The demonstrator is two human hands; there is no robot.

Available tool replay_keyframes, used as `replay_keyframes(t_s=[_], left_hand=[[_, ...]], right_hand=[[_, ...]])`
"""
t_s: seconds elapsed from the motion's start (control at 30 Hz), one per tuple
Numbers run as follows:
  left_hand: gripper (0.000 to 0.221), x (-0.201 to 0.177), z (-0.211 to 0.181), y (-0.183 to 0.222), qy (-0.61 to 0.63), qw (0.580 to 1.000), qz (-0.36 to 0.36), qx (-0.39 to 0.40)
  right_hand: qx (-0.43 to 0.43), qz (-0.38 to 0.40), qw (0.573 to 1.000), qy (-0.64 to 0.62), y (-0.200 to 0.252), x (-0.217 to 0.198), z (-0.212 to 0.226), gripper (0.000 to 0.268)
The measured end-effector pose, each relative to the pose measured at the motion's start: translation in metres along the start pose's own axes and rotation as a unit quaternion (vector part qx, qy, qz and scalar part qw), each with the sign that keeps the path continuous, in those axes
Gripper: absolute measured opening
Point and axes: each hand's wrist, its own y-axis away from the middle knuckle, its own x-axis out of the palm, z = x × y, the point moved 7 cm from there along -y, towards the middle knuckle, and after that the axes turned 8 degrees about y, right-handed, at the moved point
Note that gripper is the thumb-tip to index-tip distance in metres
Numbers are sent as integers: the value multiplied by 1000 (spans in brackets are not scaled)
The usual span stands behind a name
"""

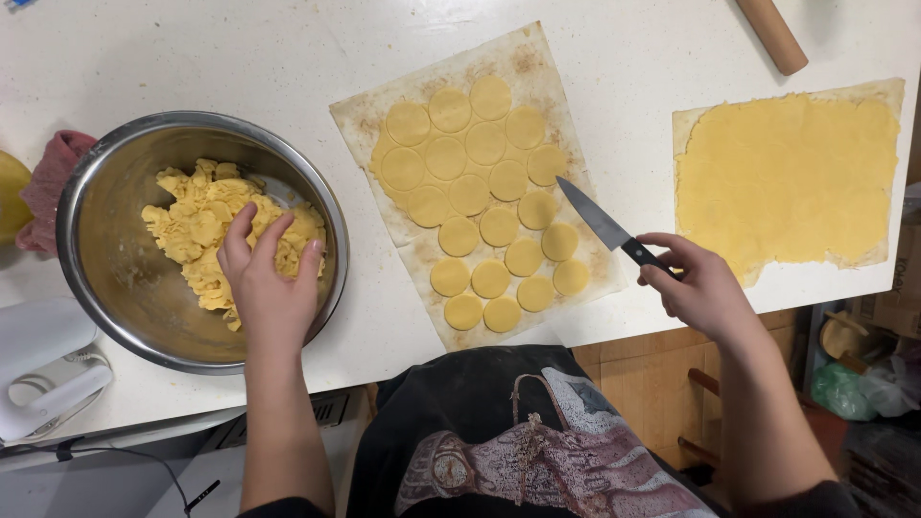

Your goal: The person separates circular dough cutouts from a sheet of dough by hand and with a knife, placing the scrap dough into a metal bowl.

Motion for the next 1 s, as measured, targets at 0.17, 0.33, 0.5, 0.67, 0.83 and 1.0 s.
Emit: replay_keyframes(t_s=[0.17, 0.33, 0.5, 0.67, 0.83, 1.0], left_hand=[[28, 24, -27, 4, 105, 994, 8, 19], [50, 86, -118, 28, 143, 961, 130, 199], [50, 126, -167, 55, 58, 932, 161, 320], [22, 130, -177, 84, 81, 935, 143, 314], [30, 145, -183, 104, 32, 948, 131, 288], [29, 166, -178, 111, 55, 966, 110, 227]], right_hand=[[-39, 55, 994, -80, -8, 7, 4, 39], [-89, 212, 961, -155, 16, 36, -4, 40], [-231, 451, 835, -216, 77, 53, 24, 81], [-271, 456, 789, -311, 107, 36, 35, 89], [-278, 266, 873, -299, 77, 45, 6, 57], [-234, 113, 929, -262, 17, 41, -25, 23]])
